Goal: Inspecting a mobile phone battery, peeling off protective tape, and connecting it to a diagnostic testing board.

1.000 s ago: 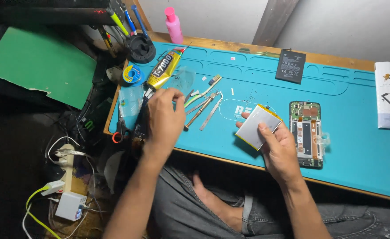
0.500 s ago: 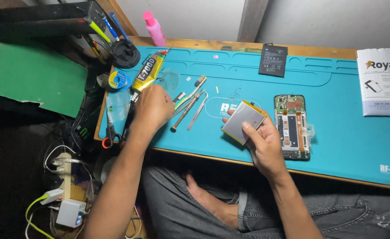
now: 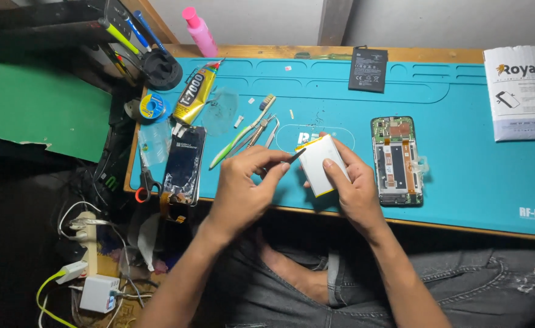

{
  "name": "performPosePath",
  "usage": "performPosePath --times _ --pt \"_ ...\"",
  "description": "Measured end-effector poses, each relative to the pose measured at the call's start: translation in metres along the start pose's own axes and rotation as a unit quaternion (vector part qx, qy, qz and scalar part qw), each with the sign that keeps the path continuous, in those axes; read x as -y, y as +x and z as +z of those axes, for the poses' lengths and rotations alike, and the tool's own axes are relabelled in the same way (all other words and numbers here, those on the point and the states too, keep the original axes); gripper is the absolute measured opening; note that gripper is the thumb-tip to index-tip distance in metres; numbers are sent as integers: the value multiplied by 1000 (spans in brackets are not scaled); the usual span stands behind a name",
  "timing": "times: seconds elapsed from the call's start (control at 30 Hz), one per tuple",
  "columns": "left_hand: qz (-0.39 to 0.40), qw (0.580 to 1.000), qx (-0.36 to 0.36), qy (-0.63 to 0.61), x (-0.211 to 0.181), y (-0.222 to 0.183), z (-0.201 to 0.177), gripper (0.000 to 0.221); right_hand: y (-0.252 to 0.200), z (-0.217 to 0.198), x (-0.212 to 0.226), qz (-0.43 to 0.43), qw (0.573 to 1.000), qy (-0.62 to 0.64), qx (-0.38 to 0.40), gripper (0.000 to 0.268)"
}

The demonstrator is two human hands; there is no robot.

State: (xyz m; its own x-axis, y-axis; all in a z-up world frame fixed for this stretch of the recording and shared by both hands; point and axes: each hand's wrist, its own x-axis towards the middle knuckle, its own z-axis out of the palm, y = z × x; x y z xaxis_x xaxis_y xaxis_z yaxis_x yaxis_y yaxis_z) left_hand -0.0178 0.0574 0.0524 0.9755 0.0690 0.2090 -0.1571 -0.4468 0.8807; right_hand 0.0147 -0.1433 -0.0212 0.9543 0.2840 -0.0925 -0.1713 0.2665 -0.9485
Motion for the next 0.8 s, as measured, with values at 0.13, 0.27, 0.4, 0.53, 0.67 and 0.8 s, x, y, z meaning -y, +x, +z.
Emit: performPosePath --times 0.13,0.27,0.4,0.53,0.67,0.8 --pt "9 999 -51 8 13 -2 17 12 -2 2 1 -15 1000 -17 0 52" --pt "-1 999 -39 -6 13 -4 25 12 0 -3 -4 -21 1000 -23 -6 53" --pt "-15 998 -60 3 11 -3 20 13 -3 -2 -4 -24 1000 1 -1 53" --pt "-6 999 -37 -6 10 -10 19 12 -2 -3 -6 -20 1000 3 -5 54" --pt "5 999 -33 10 7 -8 16 12 -3 -2 1 -35 999 -22 2 52" --pt "6 999 -40 22 9 -6 8 13 -3 0 2 -40 999 -14 6 53"
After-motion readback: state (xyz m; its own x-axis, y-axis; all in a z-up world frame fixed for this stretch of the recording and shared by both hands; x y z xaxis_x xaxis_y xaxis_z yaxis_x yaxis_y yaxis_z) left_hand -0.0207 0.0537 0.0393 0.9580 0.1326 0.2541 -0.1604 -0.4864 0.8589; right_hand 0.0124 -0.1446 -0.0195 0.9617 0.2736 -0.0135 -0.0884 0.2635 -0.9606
